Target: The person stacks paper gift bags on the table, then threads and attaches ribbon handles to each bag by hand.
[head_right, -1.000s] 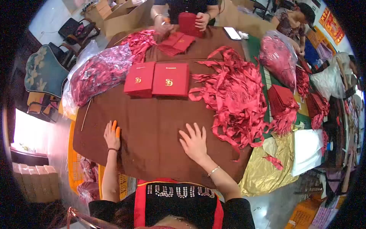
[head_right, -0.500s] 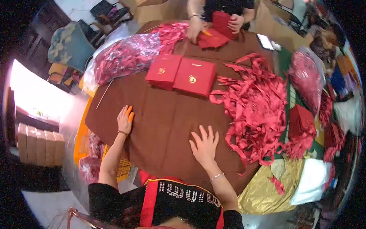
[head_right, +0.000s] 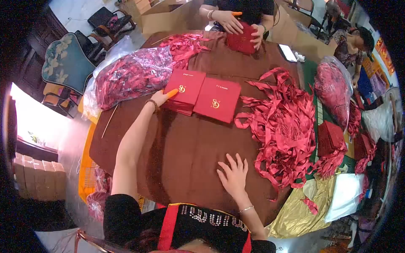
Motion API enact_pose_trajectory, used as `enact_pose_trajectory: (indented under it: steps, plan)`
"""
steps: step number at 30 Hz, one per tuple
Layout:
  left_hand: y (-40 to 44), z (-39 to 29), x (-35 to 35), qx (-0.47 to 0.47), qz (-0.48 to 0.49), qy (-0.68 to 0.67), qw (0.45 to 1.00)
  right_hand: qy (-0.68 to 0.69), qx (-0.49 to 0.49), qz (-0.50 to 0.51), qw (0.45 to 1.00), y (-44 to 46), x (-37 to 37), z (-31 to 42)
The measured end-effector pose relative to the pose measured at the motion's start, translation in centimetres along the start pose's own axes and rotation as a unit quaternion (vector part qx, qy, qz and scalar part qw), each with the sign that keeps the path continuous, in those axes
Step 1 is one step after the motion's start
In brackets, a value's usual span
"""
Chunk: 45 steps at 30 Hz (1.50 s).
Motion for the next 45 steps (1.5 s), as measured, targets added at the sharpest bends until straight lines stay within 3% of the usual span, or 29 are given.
enact_pose_trajectory:
  steps: [4,11,12,13,16,18,21,22,24,25,27,28,29,31,32,34,35,37,39,41,45]
  plan:
    - [-0.5,-1.6,1.1,0.026,0.051,0.143,0.988,-0.013,-0.008,0.004,1.000,0.1,-0.5,-0.2]
    - [-1.8,-2.7,1.0,0.105,0.071,0.153,0.980,-0.005,-0.025,0.013,1.000,0.9,0.1,-0.5]
    - [-1.5,-2.3,1.1,0.106,0.070,0.151,0.980,0.171,-0.084,0.023,0.982,1.6,0.0,-1.9]
    - [-0.7,-1.3,0.9,0.113,0.072,0.116,0.984,0.340,-0.140,0.034,0.929,3.0,0.1,-2.0]
    - [3.1,3.8,-1.1,0.107,0.044,0.017,0.993,0.344,-0.052,0.061,0.936,8.6,1.7,0.4]
    - [2.2,2.9,-0.6,0.103,0.021,-0.085,0.991,0.495,-0.108,0.091,0.857,11.9,-1.4,-0.7]
    - [0.0,-0.1,0.5,-0.015,-0.007,-0.021,1.000,0.573,-0.250,0.096,0.774,15.5,-5.0,-4.1]
    - [0.6,0.3,0.5,-0.016,-0.013,-0.021,1.000,0.603,-0.264,0.057,0.751,16.3,-5.4,-5.0]
    - [1.5,1.6,-1.3,0.009,0.051,-0.337,0.940,0.625,-0.281,-0.003,0.728,16.9,-5.8,-6.5]
    - [2.6,2.9,-1.5,0.009,0.049,-0.336,0.940,0.627,-0.280,-0.001,0.727,17.0,-5.8,-6.4]
    - [5.0,4.2,-0.7,-0.029,-0.023,-0.246,0.968,0.584,-0.282,0.007,0.761,17.1,-5.0,-6.4]
    - [-0.5,-1.0,2.6,-0.059,-0.038,-0.222,0.973,0.594,-0.296,0.020,0.748,17.1,-4.7,-6.1]
    - [-2.9,-3.3,5.1,-0.088,-0.108,-0.114,0.984,0.593,-0.298,0.020,0.748,17.1,-4.0,-5.8]
    - [-6.8,-7.1,8.1,-0.179,-0.114,0.034,0.977,0.619,-0.293,0.023,0.728,17.1,-3.3,-4.9]
    - [-9.4,-9.1,9.6,-0.177,-0.111,0.036,0.977,0.621,-0.296,0.024,0.726,17.2,-3.2,-4.9]
    - [-14.5,-12.2,10.3,-0.138,-0.072,0.323,0.933,0.619,-0.294,0.051,0.727,17.2,-3.1,-4.7]
    - [-15.8,-12.1,10.1,-0.136,-0.069,0.324,0.934,0.619,-0.298,0.053,0.725,16.9,-2.8,-4.2]
    - [-18.7,-12.0,7.5,-0.246,0.024,0.420,0.873,0.563,-0.139,0.105,0.808,16.8,-1.5,-0.4]
    - [-20.4,-10.3,6.8,-0.251,0.020,0.355,0.900,0.458,-0.013,0.161,0.874,15.8,-2.0,3.6]
    - [-21.3,-9.5,6.6,-0.253,0.013,0.287,0.924,0.460,0.056,0.141,0.875,15.8,-4.8,5.4]
    - [-22.2,-9.7,6.6,-0.254,0.022,0.306,0.917,0.554,0.047,0.122,0.822,18.3,-7.1,8.9]
Point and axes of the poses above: each hand's wrist, its own y-axis towards the middle knuckle, its own x-axis out of the back of the hand, z = x × y, the point moved 7 cm from there along y, towards the middle knuckle, and after that the axes turned 9 degrees about y, right-handed, at the moved point
